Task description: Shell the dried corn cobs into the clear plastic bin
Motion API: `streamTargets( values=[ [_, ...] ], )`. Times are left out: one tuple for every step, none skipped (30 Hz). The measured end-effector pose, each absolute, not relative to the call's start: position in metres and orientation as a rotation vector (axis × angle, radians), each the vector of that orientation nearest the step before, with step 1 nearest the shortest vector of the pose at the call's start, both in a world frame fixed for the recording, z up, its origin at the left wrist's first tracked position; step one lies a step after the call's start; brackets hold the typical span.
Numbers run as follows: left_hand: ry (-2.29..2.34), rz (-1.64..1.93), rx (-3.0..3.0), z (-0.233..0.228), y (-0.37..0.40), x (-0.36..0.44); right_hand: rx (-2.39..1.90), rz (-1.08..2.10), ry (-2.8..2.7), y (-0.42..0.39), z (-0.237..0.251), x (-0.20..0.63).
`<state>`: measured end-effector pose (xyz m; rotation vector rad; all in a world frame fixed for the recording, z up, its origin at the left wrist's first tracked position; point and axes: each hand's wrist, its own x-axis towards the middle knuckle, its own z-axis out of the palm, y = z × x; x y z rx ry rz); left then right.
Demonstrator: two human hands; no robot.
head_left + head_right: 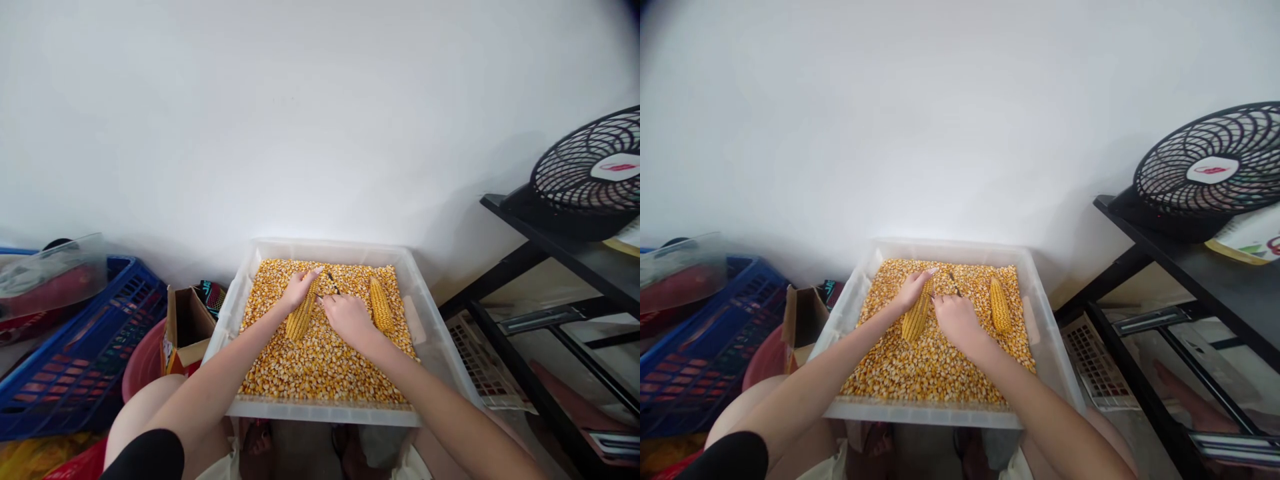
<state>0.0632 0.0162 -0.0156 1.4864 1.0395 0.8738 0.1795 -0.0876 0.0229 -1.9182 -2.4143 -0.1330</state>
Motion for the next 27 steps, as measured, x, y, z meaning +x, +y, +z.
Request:
streamTargets(
  values=[
    [1.041,0.878,1.500,-0.0152,0.0157,0.0634,-1.923,-0.151,-2.422,-0.0884,0.0227,0.1778],
    [1.040,0.878,1.506,-0.0146,0.0151,0.0635,-1.932,-0.159,-2.427,-0.0891,0.0226,0.1762],
    [1.039,0.872,1.506,-0.0138,0.0143,0.0638,-1.943,-0.160,-2.432,-0.0895,0.0225,0.1749],
    [1.037,0.864,1.499,-0.0130,0.0135,0.0640,-1.953,-0.155,-2.437,-0.0898,0.0224,0.1741],
    [1.038,0.860,1.489,-0.0122,0.0127,0.0641,-1.962,-0.148,-2.442,-0.0898,0.0223,0.1738],
    [1.039,0.860,1.481,-0.0115,0.0121,0.0643,-1.963,-0.140,-2.448,-0.0897,0.0221,0.1740],
    [1.038,0.865,1.476,-0.0111,0.0116,0.0643,-1.956,-0.135,-2.457,-0.0895,0.0218,0.1746],
    [1.036,0.869,1.474,-0.0108,0.0114,0.0643,-1.945,-0.133,-2.465,-0.0892,0.0214,0.1754],
    [1.034,0.871,1.472,-0.0108,0.0114,0.0642,-1.937,-0.135,-2.469,-0.0889,0.0210,0.1763],
    [1.035,0.869,1.470,-0.0109,0.0116,0.0639,-1.932,-0.139,-2.469,-0.0887,0.0205,0.1772],
    [1.038,0.866,1.466,-0.0113,0.0120,0.0636,-1.929,-0.147,-2.467,-0.0884,0.0202,0.1778],
    [1.038,0.865,1.458,-0.0119,0.0125,0.0633,-1.929,-0.154,-2.460,-0.0882,0.0199,0.1782],
    [1.032,0.864,1.448,-0.0125,0.0131,0.0629,-1.930,-0.160,-2.452,-0.0879,0.0197,0.1782],
    [1.019,0.861,1.433,-0.0133,0.0138,0.0625,-1.929,-0.162,-2.444,-0.0876,0.0198,0.1780],
    [1.000,0.856,1.418,-0.0140,0.0144,0.0623,-1.924,-0.160,-2.440,-0.0874,0.0199,0.1775],
    [0.983,0.849,1.404,-0.0146,0.0150,0.0621,-1.919,-0.156,-2.438,-0.0871,0.0203,0.1768],
    [0.972,0.843,1.393,-0.0151,0.0154,0.0620,-1.917,-0.151,-2.435,-0.0868,0.0207,0.1762],
    [0.968,0.833,1.384,-0.0154,0.0157,0.0620,-1.915,-0.145,-2.433,-0.0866,0.0211,0.1755],
    [0.970,0.827,1.375,-0.0154,0.0158,0.0621,-1.916,-0.138,-2.433,-0.0865,0.0216,0.1751],
    [0.978,0.827,1.365,-0.0152,0.0157,0.0623,-1.922,-0.131,-2.432,-0.0864,0.0220,0.1749],
    [0.984,0.832,1.355,-0.0148,0.0155,0.0624,-1.933,-0.124,-2.430,-0.0864,0.0224,0.1749],
    [0.988,0.837,1.345,-0.0143,0.0153,0.0625,-1.942,-0.119,-2.428,-0.0865,0.0228,0.1751],
    [0.991,0.843,1.338,-0.0136,0.0151,0.0626,-1.946,-0.117,-2.426,-0.0866,0.0231,0.1756],
    [0.996,0.848,1.335,-0.0130,0.0149,0.0626,-1.944,-0.120,-2.425,-0.0868,0.0234,0.1762],
    [1.004,0.850,1.337,-0.0126,0.0149,0.0625,-1.939,-0.124,-2.424,-0.0869,0.0237,0.1768],
    [1.012,0.847,1.338,-0.0123,0.0149,0.0625,-1.932,-0.127,-2.425,-0.0870,0.0238,0.1773],
    [1.018,0.841,1.338,-0.0123,0.0150,0.0624,-1.925,-0.130,-2.426,-0.0870,0.0239,0.1778]
  ],
)
